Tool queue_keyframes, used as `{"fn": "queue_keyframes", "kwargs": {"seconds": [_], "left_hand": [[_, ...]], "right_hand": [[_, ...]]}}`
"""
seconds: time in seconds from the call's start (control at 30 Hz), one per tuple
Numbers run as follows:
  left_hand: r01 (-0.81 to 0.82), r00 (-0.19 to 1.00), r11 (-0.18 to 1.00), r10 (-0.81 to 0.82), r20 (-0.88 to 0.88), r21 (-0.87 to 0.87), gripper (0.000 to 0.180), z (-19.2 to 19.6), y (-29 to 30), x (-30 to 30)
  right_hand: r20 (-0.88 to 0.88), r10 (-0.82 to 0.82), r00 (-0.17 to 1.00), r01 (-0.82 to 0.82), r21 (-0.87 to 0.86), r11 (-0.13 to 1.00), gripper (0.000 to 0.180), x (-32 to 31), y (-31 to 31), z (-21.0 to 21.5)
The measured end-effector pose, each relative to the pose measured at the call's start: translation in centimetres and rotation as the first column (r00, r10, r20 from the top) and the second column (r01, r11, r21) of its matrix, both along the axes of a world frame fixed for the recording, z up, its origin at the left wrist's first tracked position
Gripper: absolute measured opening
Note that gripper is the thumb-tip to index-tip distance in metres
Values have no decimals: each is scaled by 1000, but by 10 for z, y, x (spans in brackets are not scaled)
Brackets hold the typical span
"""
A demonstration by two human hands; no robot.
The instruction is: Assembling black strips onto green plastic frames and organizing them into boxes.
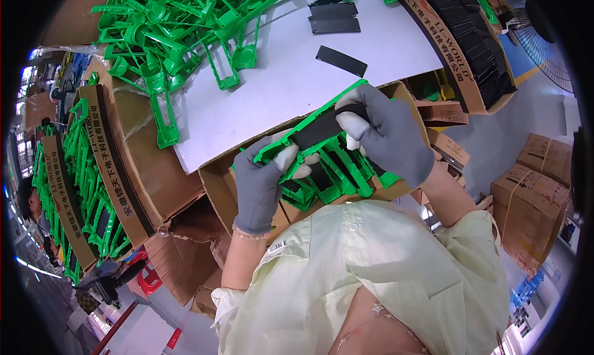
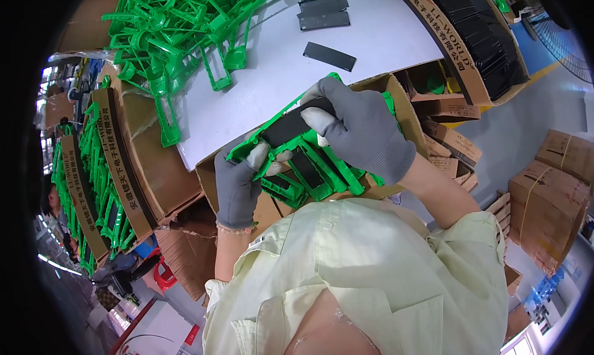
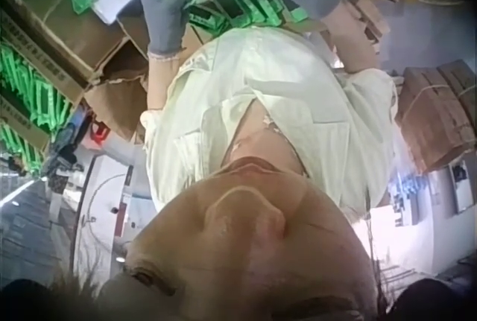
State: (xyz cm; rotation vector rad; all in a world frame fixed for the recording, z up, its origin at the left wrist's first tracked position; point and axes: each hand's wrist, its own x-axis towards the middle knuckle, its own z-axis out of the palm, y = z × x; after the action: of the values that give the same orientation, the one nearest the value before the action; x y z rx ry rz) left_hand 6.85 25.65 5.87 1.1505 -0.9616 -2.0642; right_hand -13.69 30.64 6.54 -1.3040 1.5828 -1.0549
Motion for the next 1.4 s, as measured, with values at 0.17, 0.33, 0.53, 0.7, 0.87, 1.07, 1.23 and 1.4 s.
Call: {"fn": "queue_keyframes", "kwargs": {"seconds": [0.17,0.33,0.53,0.7,0.87,1.07,1.23,1.4], "left_hand": [[-17,995,1000,18,98,-14,26,3,5,-5],[69,975,998,-67,210,-3,28,9,3,-13],[151,970,979,-120,213,-135,27,6,8,0],[180,957,980,-155,246,-80,29,-6,18,18],[135,943,990,-117,311,-39,23,-5,21,29],[348,803,930,-362,474,121,17,23,-18,83],[556,598,815,-530,602,165,23,14,-45,67],[721,311,604,156,938,-340,37,24,-73,75]], "right_hand": [[-256,18,967,-48,-112,993,17,5,6,7],[105,68,992,-90,226,970,17,-10,-7,6],[-507,-216,834,70,-292,954,49,-18,-4,-7],[-172,202,964,-190,79,978,32,-12,24,-34],[-380,153,912,-137,69,988,28,14,38,-47],[-288,202,936,-199,40,979,39,-23,-21,-22],[-822,15,569,-41,-11,999,39,-58,-90,-59],[-815,160,557,-38,167,985,33,-56,-110,-69]]}}
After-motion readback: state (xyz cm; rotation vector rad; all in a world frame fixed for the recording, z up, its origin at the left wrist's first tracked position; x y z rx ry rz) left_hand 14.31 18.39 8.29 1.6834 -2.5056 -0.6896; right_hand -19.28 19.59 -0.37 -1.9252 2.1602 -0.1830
